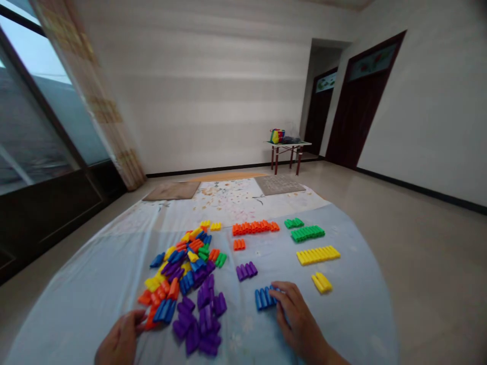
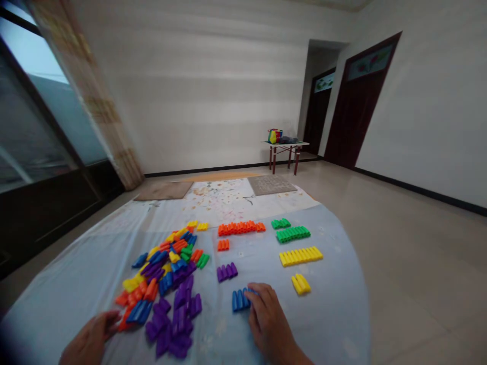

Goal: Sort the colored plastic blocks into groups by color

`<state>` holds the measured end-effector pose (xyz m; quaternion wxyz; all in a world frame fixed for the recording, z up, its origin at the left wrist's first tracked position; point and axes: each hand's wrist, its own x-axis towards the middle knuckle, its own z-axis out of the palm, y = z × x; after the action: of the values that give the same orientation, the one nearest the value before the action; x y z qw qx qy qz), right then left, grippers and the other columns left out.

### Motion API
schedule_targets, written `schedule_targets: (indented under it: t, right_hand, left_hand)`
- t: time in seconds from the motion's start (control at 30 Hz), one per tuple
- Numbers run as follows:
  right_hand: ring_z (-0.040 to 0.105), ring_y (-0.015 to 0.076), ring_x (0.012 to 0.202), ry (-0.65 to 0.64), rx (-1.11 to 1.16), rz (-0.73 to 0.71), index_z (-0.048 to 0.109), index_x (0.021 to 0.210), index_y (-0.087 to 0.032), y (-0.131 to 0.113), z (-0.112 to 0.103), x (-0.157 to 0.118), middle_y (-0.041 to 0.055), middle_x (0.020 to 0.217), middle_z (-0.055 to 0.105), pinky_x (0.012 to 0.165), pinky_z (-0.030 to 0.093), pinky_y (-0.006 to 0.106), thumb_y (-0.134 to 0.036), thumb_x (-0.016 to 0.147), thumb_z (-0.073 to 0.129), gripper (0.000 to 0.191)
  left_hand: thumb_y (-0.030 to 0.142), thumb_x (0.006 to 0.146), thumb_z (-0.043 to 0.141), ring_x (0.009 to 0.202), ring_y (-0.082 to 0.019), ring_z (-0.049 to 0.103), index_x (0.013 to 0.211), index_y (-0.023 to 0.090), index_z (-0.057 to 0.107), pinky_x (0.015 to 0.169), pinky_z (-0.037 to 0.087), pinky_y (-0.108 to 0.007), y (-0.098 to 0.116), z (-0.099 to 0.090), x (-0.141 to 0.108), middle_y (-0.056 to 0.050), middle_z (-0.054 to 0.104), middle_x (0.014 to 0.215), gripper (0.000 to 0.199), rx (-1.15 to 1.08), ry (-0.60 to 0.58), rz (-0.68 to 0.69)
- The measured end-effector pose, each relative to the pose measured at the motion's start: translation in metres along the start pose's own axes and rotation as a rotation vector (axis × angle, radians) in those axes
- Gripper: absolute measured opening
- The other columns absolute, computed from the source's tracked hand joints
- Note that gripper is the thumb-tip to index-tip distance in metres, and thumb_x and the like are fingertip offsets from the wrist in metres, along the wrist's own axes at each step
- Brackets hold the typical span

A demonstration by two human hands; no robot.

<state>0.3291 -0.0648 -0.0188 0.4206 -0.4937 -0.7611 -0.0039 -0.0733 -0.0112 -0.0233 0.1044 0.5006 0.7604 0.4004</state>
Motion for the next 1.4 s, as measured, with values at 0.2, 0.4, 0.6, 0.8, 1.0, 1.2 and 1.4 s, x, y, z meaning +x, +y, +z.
schedule_targets:
  t: [0.2,0.4,0.6,0.8,1.0,1.2,1.4]
  right_hand:
    - [0.052,0.0212,0.105,0.047,0.139,0.008,0.052,0.110,-0.022,0.009,0.000,-0.002,0.0102,0.109,0.054,0.088,0.051,0.039,-0.009,0.082,0.044,0.032]
    - [0.056,0.0218,0.098,0.119,0.219,0.001,0.056,0.106,-0.024,0.026,0.005,-0.006,0.0091,0.105,0.058,0.080,0.054,0.037,-0.015,0.084,0.045,0.027]
    - [0.056,0.0215,0.098,0.152,0.278,0.031,0.057,0.104,-0.024,0.026,0.007,-0.006,0.0085,0.103,0.059,0.080,0.054,0.037,-0.017,0.084,0.045,0.024]
    - [0.055,0.0217,0.100,0.147,0.316,0.122,0.058,0.103,-0.022,0.018,0.004,-0.004,0.0089,0.103,0.058,0.086,0.050,0.041,-0.015,0.084,0.043,0.025]
    - [0.053,0.0218,0.100,0.148,0.256,0.103,0.059,0.100,-0.020,0.012,0.000,-0.002,0.0093,0.102,0.057,0.088,0.049,0.044,-0.010,0.081,0.042,0.027]
    - [0.054,0.0224,0.099,0.109,0.172,-0.028,0.059,0.102,-0.021,0.007,-0.003,-0.002,0.0098,0.103,0.056,0.086,0.050,0.044,-0.009,0.081,0.042,0.029]
    - [0.053,0.0209,0.096,-0.022,0.178,-0.190,0.057,0.105,-0.022,-0.050,0.005,0.018,0.0080,0.099,0.058,0.086,0.046,0.043,-0.004,0.079,0.041,0.035]
  left_hand:
    - [0.049,0.078,0.030,0.073,-0.020,0.061,0.077,0.021,0.060,0.070,0.048,-0.031,0.032,-0.006,-0.005,-0.002,0.066,0.075,0.040,-0.046,-0.050,-0.050]
    - [0.055,0.078,0.037,0.069,-0.018,0.056,0.074,0.021,0.061,0.062,0.040,-0.028,0.045,0.000,-0.012,0.000,0.062,0.066,0.042,0.063,-0.071,-0.046]
    - [0.060,0.074,0.043,0.074,-0.018,0.058,0.089,0.019,0.063,0.067,0.043,-0.028,0.048,0.002,-0.010,-0.001,0.065,0.077,0.048,0.067,-0.172,0.017]
    - [0.059,0.072,0.047,0.072,-0.020,0.057,0.098,0.015,0.063,0.067,0.044,-0.031,0.057,0.002,-0.023,-0.005,0.065,0.082,0.054,0.078,-0.279,0.123]
    - [0.053,0.079,0.038,0.085,-0.018,0.059,0.094,0.020,0.065,0.078,0.046,-0.027,0.071,0.001,-0.040,-0.002,0.067,0.091,0.044,0.067,-0.380,0.222]
    - [0.033,0.083,0.029,0.099,-0.025,0.055,0.100,0.015,0.061,0.087,0.040,-0.037,0.056,-0.007,-0.031,-0.014,0.062,0.106,0.040,0.246,-0.092,0.088]
    - [0.026,0.083,0.026,0.100,-0.026,0.054,0.102,0.016,0.061,0.084,0.040,-0.040,0.043,-0.001,-0.031,-0.013,0.061,0.109,0.041,0.359,0.005,0.056]
